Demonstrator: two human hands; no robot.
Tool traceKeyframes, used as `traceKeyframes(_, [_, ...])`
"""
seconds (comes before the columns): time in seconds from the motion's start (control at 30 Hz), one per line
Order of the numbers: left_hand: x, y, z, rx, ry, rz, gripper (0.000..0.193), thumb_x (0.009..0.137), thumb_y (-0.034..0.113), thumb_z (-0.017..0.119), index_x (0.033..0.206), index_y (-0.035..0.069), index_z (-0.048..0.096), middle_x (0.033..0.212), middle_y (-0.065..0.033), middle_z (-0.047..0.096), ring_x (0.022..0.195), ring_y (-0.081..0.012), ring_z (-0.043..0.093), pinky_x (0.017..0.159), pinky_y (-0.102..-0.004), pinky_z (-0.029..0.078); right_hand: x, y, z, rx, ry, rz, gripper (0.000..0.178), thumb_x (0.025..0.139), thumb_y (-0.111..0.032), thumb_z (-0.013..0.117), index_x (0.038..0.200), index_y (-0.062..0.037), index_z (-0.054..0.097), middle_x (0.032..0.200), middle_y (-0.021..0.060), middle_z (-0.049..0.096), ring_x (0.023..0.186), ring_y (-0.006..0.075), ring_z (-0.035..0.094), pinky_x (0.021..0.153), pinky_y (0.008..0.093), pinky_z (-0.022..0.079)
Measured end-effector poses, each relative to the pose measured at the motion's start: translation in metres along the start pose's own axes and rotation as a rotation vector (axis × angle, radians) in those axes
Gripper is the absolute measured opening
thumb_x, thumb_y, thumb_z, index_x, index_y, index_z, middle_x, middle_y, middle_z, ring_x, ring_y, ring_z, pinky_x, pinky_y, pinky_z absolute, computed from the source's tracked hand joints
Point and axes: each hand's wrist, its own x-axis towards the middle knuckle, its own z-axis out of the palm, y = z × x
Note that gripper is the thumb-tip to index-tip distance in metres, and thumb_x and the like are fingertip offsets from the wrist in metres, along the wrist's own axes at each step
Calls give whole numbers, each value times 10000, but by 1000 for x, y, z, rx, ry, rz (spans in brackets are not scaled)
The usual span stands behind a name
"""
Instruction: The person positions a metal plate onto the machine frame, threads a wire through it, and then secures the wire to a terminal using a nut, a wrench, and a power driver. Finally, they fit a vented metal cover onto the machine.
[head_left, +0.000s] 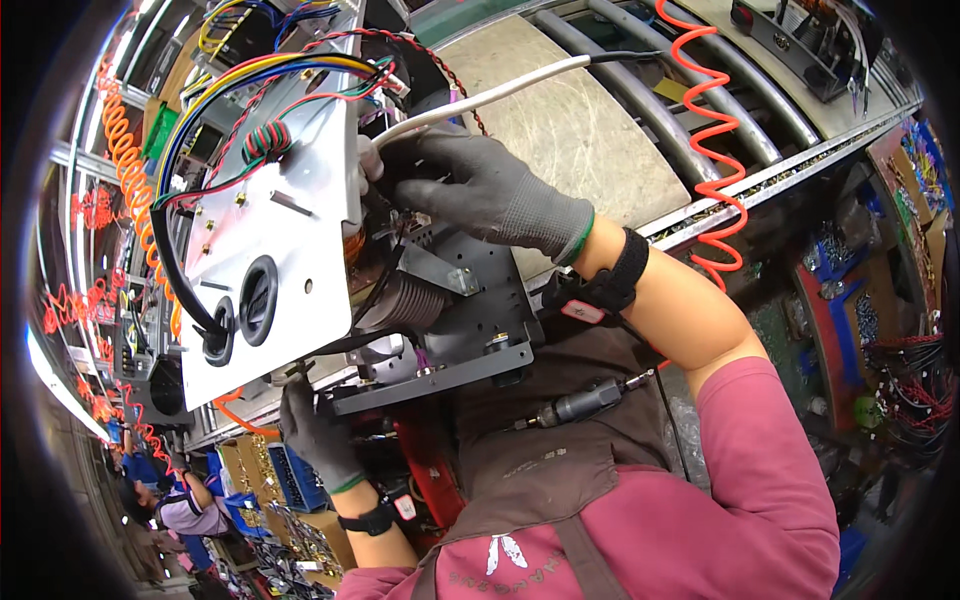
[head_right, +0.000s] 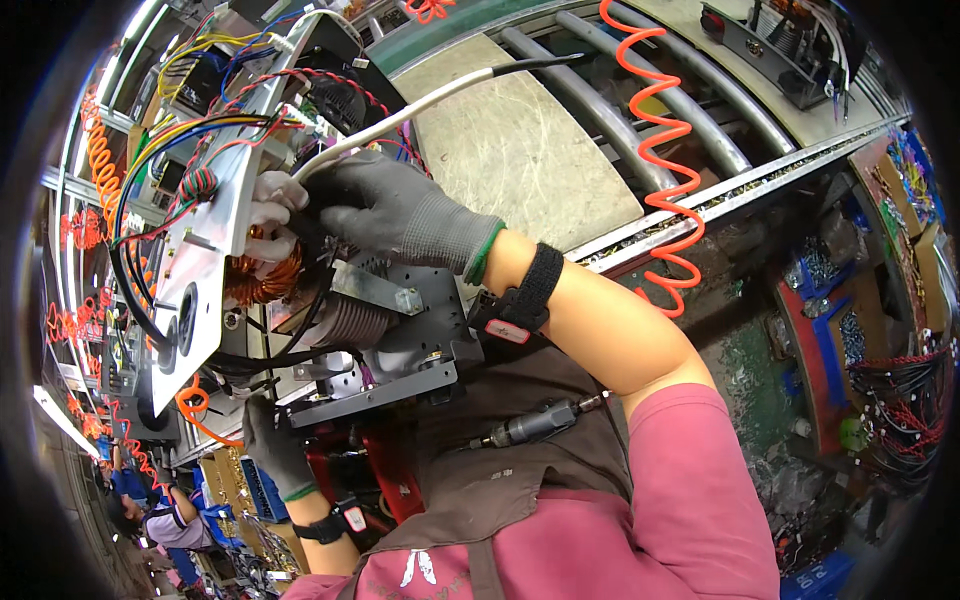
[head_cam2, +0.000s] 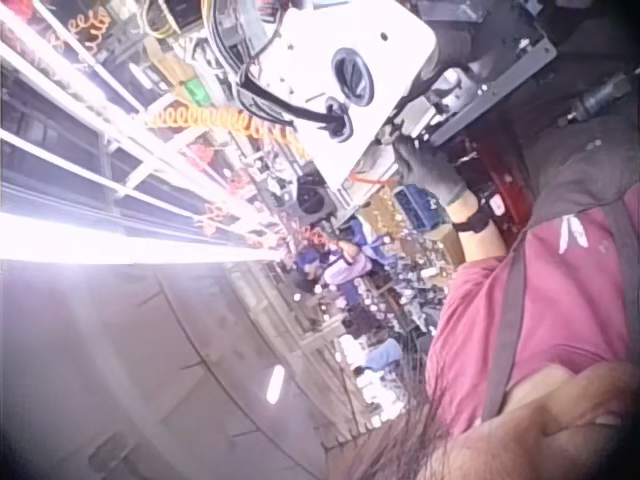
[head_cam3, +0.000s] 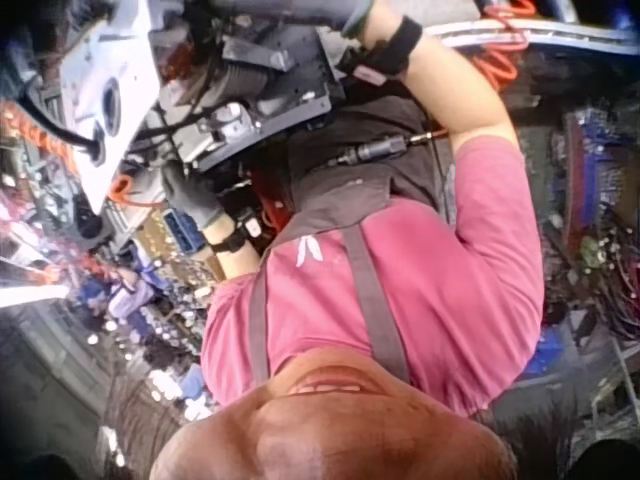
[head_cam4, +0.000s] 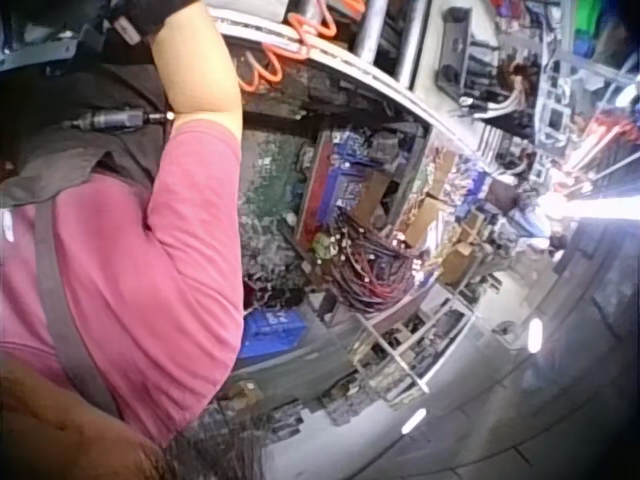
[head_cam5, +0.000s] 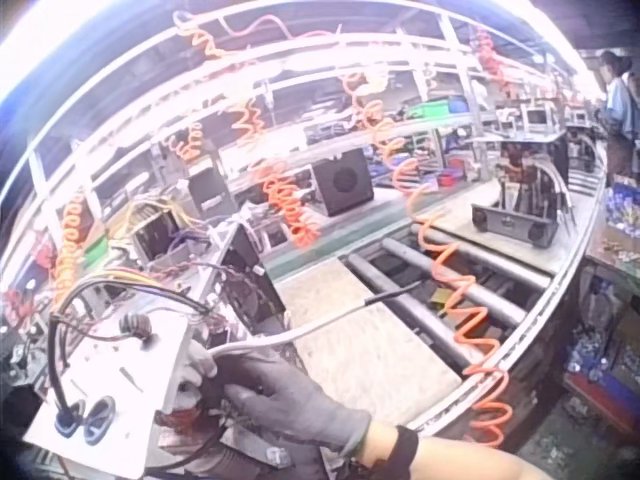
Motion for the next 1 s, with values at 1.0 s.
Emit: traceKeyframes(1.0, [77, 130, -29, -214, 30, 495, 281, 957, 105, 547, 1185, -40, 627, 1224, -154, 613, 1141, -186, 560, 974, -294, 430, 17, -50, 22, -634, 116, -348, 520, 799, -272, 690, 1236, -43, 528, 1090, 169, 586, 818, 328, 659, 623, 394, 545])
